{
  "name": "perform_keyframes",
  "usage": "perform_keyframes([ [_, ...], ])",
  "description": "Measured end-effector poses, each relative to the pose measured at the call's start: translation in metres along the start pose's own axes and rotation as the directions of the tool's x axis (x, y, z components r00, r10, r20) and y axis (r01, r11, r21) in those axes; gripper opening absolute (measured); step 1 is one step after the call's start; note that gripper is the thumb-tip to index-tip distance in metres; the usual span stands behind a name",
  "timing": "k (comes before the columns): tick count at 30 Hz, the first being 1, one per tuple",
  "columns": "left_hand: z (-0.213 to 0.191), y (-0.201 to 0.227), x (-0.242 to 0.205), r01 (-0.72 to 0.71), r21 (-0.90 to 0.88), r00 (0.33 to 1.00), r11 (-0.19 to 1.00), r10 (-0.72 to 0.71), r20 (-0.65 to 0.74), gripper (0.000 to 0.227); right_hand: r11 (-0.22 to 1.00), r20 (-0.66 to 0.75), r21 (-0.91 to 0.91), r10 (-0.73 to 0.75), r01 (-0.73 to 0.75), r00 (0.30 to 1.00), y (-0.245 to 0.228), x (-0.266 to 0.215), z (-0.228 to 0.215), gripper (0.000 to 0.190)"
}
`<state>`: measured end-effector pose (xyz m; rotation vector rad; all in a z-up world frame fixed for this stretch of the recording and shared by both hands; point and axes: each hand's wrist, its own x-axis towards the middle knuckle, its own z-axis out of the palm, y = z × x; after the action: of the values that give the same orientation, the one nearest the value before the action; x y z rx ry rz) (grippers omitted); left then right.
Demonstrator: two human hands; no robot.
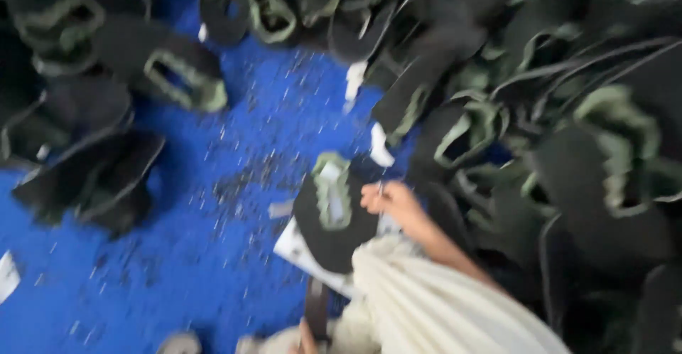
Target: The person punches eyelet holes into shoe uppers using a manual punch tool and a heavy metal block as a mallet.
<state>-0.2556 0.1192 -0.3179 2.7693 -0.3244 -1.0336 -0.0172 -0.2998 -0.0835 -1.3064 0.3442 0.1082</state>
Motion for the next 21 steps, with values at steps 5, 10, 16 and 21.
perform_keyframes([
  [5, -0.263, 0.067, -0.131, 0.182, -0.201, 0.974, 0.963, -0.148, 0.172, 0.119, 0.999, 0.019, -0.008, 0.041, -0.041, 0.999, -0.042, -0.015, 0.035, 0.021],
  [10, -0.304, 0.099, -0.15, 0.107, -0.74, 0.994, 0.664, -0.045, 0.103, 0.092, 1.0, 0.021, -0.002, 0.008, -0.008, 1.0, -0.055, -0.003, 0.035, 0.015],
  [16, -0.316, 0.123, -0.127, 0.315, -0.941, 0.949, -0.125, 0.029, 0.314, 0.069, 0.999, 0.186, -0.009, -0.039, 0.041, 0.982, -0.039, 0.023, 0.061, 0.011],
  [21, -0.297, 0.121, -0.121, 0.257, -0.961, 0.966, 0.1, 0.014, 0.26, 0.059, 0.987, 0.315, -0.161, 0.041, 0.01, 0.948, -0.007, 0.032, 0.066, 0.003],
])
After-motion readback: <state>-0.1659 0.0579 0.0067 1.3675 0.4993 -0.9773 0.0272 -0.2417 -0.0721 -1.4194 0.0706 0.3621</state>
